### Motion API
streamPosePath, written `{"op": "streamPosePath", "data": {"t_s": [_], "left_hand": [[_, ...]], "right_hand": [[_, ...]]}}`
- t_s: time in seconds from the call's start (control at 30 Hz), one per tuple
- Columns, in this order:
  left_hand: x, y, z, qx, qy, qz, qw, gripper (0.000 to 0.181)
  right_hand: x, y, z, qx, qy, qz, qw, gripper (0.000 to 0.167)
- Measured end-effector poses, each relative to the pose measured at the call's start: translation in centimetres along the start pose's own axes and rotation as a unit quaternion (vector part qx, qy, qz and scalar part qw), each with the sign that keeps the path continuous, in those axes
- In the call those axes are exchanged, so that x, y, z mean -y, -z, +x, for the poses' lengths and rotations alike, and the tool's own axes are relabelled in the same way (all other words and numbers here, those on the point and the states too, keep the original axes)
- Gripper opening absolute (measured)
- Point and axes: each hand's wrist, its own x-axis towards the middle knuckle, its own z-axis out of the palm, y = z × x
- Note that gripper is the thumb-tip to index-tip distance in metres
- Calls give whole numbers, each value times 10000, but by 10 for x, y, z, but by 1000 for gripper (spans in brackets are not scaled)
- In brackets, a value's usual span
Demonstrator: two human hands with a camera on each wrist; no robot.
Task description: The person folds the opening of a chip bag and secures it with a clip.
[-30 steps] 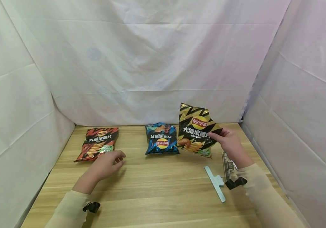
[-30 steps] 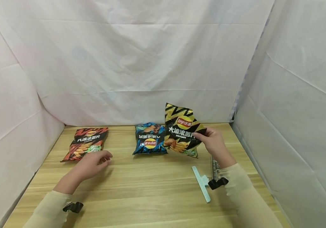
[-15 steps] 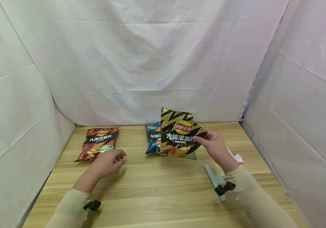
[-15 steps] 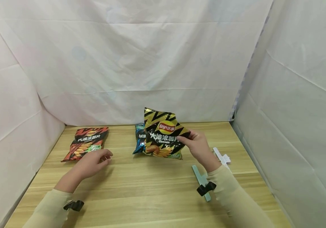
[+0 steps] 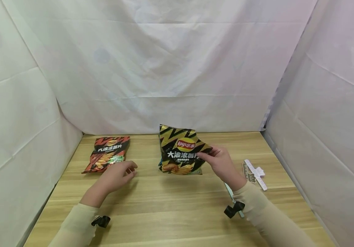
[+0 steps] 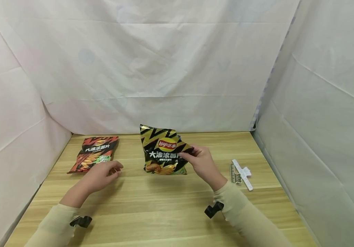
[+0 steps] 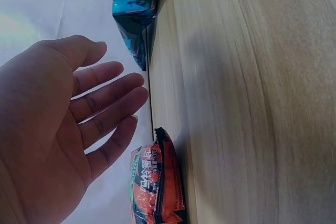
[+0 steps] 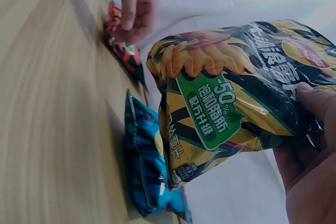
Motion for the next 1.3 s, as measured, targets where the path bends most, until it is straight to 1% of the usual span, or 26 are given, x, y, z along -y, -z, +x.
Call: {"op": "streamPosePath", "data": {"t_s": [0.23, 0.4, 0.63, 0.77, 0.87, 0.97, 1.1, 1.3], "left_hand": [[0, 0, -1, -6, 31, -45, 10000, 17], [0, -1, -2, 23, 59, -52, 10000, 17], [0, -3, -3, 45, 128, -111, 9998, 19], [0, -5, -2, 53, 82, -96, 9999, 18], [0, -6, -2, 36, 55, -86, 9999, 18], [-1, -7, -1, 24, 35, -88, 10000, 18], [-2, -7, -1, 36, 58, -122, 9999, 18], [-5, -7, 0, 123, 98, -248, 9996, 21]], "right_hand": [[-8, -9, -3, 115, 128, 188, 9997, 21], [-17, -14, -5, 221, 103, 196, 9995, 17], [-38, -21, -10, 428, 36, -124, 9990, 12], [-49, -24, -13, 520, 42, -312, 9982, 9], [-55, -24, -15, 567, -27, -345, 9978, 9], [-58, -24, -16, 584, -101, -276, 9979, 11], [-58, -25, -17, 648, -67, -170, 9977, 14], [-58, -25, -18, 676, -48, -163, 9976, 11]]}}
